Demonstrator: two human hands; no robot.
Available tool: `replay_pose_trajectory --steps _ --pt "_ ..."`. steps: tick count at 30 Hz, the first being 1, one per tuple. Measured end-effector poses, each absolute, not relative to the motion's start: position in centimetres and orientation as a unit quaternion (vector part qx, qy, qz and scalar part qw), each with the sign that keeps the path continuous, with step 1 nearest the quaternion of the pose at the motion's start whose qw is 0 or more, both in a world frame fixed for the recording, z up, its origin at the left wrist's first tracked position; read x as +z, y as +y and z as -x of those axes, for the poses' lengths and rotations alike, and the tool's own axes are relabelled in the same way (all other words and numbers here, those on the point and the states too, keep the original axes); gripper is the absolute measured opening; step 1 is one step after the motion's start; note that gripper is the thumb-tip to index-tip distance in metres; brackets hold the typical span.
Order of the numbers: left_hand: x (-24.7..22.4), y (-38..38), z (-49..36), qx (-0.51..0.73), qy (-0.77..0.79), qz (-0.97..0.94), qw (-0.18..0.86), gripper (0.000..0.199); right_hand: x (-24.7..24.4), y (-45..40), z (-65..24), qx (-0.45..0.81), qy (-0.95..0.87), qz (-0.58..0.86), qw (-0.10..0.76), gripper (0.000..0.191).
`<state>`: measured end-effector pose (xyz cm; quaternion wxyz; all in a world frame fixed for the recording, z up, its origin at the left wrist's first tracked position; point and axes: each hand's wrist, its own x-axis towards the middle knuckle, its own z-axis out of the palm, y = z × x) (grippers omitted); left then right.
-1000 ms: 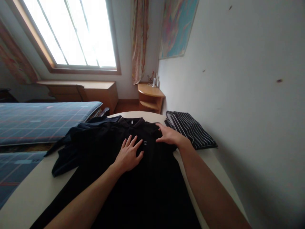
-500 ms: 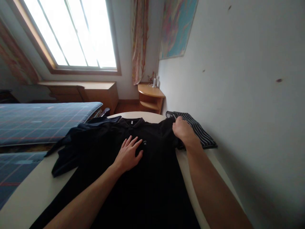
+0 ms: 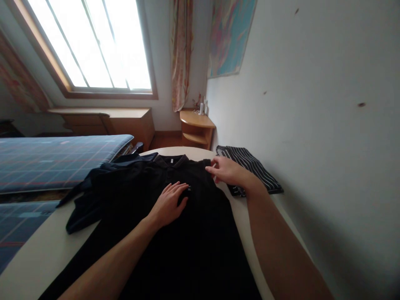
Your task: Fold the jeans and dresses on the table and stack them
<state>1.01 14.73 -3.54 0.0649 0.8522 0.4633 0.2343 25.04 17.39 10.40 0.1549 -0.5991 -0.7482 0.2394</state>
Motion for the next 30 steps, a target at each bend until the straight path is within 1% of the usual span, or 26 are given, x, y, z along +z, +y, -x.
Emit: replay_pose_trajectory --steps 2,3,5,6,10,12,17,21,26,30 --pt "-3.7 14.9 -1.0 0.264 0.478 -0.835 0.061 0.054 10.5 17.2 -24.6 0.318 -0.755 0.556 0.143 0.025" --pt "-3.7 14.9 -0.9 0.273 0.479 -0.832 0.059 0.059 10.5 17.2 -24.6 0.328 -0.753 0.554 0.139 0.025" --pt "-3.6 15.0 -0.9 0.274 0.467 -0.839 0.056 0.064 10.3 17.4 -24.6 0.303 -0.746 0.578 0.131 0.025" --pt "-3.6 14.9 -0.9 0.269 0.459 -0.845 0.053 0.063 10.2 17.5 -24.6 0.277 -0.744 0.595 0.125 0.026" --pt "-3.7 15.0 -1.0 0.247 0.442 -0.861 0.051 0.047 8.6 18.1 -24.1 0.126 -0.745 0.649 0.088 0.023" --pt "-3.8 15.0 -1.1 0.242 0.437 -0.865 0.057 0.043 7.1 18.4 -23.3 0.086 -0.744 0.659 0.070 0.026" --pt "-3.8 14.8 -1.0 0.229 0.461 -0.856 0.043 0.046 2.3 19.6 -21.2 0.060 -0.731 0.675 0.076 0.049" --pt "-3.5 14.5 -1.1 0.217 0.477 -0.851 0.041 0.045 -0.9 20.7 -21.2 0.076 -0.732 0.673 0.076 0.057" --pt "-3.3 14.5 -1.2 0.209 0.477 -0.853 0.045 0.045 -2.2 21.4 -21.4 0.079 -0.701 0.702 0.097 0.058" --pt "-3.5 14.5 -1.2 0.195 0.480 -0.854 0.044 0.050 -2.3 21.2 -21.1 0.108 -0.679 0.722 0.077 0.068"
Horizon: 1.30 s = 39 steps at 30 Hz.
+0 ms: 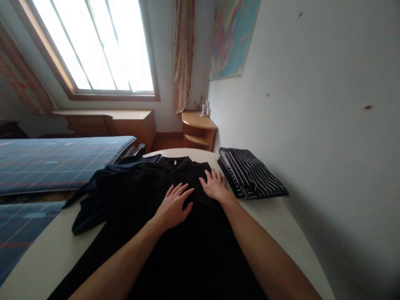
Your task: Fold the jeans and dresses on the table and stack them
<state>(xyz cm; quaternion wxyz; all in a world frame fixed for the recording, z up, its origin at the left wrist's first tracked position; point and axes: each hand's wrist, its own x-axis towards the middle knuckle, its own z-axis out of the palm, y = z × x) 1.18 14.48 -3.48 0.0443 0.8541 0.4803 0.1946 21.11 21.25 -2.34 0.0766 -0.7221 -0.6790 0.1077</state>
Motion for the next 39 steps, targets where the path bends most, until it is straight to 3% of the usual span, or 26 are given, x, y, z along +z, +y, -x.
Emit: replay_pose_trajectory --steps 5,9,15,22,28,33,39 --pt "-3.6 14.5 -1.4 0.194 0.511 -0.837 0.039 0.052 -2.0 21.7 -20.1 0.080 -0.671 0.735 0.061 0.067" --pt "-3.4 14.5 -1.4 0.191 0.513 -0.835 0.046 0.051 -0.9 23.6 -18.3 0.008 -0.727 0.677 0.115 0.055" --pt "-2.9 14.5 -1.3 0.213 0.521 -0.825 0.054 0.045 -0.7 27.6 -15.2 0.029 -0.732 0.672 0.109 0.049" --pt "-2.9 14.9 -1.2 0.246 0.529 -0.810 0.056 0.040 -2.6 29.1 -13.8 0.066 -0.702 0.703 0.095 0.061" --pt "-3.2 15.0 -0.9 0.215 0.517 -0.826 0.065 0.049 -2.6 28.7 -15.0 0.070 -0.708 0.694 0.111 0.064" --pt "-3.4 14.7 -1.0 0.189 0.507 -0.839 0.054 0.054 -2.0 26.2 -15.9 0.040 -0.711 0.689 0.133 0.065" --pt "-3.5 14.6 -1.5 0.166 0.517 -0.839 0.047 0.059 -1.9 21.2 -16.1 0.056 -0.713 0.692 0.100 0.071"
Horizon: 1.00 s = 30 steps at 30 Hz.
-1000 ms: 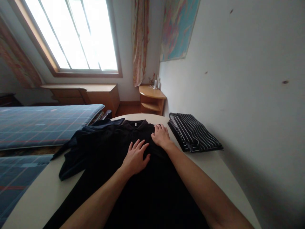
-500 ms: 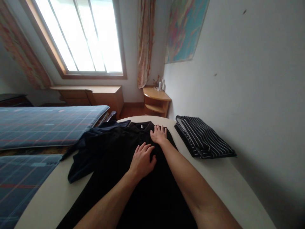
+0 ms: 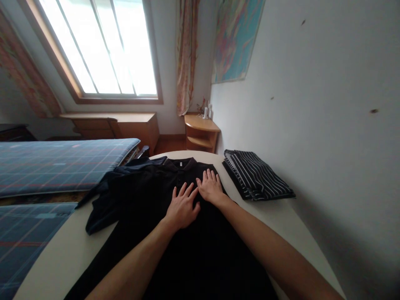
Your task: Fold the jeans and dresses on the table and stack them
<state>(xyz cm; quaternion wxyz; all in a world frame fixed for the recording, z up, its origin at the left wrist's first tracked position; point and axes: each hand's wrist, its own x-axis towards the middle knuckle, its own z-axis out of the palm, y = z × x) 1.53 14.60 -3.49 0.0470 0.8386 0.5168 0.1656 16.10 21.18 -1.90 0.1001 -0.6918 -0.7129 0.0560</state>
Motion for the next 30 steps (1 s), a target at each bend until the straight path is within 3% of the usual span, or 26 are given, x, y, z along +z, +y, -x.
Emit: replay_pose_trajectory --steps 9,21,30 --pt "-3.9 14.8 -2.4 0.161 0.528 -0.833 0.034 0.056 -2.2 13.8 -18.8 0.047 -0.752 0.653 0.078 0.069" --pt "-3.8 15.6 -3.3 0.175 0.517 -0.835 0.061 0.053 -2.5 14.1 -24.0 0.059 -0.794 0.588 0.143 0.057" --pt "-3.2 14.5 -0.5 0.181 0.512 -0.839 0.018 0.056 -1.6 11.8 -26.4 0.077 -0.785 0.610 0.076 0.056"
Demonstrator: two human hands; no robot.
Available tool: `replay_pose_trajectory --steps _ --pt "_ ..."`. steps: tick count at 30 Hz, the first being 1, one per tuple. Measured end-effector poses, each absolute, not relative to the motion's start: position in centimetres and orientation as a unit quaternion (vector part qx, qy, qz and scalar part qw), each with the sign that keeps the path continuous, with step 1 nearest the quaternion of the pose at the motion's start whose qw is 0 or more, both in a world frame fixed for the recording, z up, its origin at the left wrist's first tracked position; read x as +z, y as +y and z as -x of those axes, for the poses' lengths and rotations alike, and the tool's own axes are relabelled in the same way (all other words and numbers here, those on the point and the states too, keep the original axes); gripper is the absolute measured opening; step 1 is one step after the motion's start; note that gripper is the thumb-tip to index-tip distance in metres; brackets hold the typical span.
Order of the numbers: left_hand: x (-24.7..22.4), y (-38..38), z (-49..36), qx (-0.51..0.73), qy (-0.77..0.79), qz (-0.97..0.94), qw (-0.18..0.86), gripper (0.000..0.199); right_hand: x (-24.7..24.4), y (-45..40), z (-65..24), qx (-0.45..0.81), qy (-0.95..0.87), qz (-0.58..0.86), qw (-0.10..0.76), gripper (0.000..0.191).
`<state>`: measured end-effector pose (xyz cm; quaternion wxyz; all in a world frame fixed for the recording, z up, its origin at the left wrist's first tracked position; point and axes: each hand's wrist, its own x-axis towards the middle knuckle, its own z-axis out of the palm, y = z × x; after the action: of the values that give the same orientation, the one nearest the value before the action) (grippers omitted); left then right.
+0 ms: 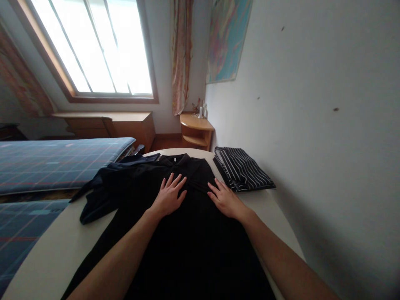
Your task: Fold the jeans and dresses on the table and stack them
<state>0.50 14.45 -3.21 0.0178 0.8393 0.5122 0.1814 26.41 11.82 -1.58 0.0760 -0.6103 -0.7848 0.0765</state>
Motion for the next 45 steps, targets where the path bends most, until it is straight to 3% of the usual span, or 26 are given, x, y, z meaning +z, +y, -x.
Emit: replay_pose_trajectory --steps 8,17,27,33,39,45 --pt "-3.3 14.1 -1.8 0.152 0.447 -0.880 0.059 0.052 0.5 9.9 -26.7 0.011 -0.747 0.661 0.068 0.044" --pt "-3.5 14.1 -1.5 0.155 0.445 -0.880 0.063 0.054 2.8 8.7 -26.4 -0.051 -0.707 0.705 -0.023 0.039" --pt "-3.3 14.1 -1.4 0.145 0.442 -0.883 0.057 0.053 3.7 9.0 -26.2 -0.072 -0.683 0.727 0.004 0.028" --pt "-3.2 14.1 -1.5 0.141 0.443 -0.883 0.064 0.053 3.9 9.2 -26.0 -0.054 -0.684 0.715 0.136 0.025" --pt "-3.6 14.2 -1.5 0.164 0.441 -0.880 0.068 0.050 2.6 10.1 -25.4 0.126 -0.687 0.616 0.364 0.018" --pt "-3.4 14.2 -1.5 0.210 0.423 -0.880 0.056 0.052 0.1 10.6 -23.8 0.303 -0.660 0.522 0.448 0.019"
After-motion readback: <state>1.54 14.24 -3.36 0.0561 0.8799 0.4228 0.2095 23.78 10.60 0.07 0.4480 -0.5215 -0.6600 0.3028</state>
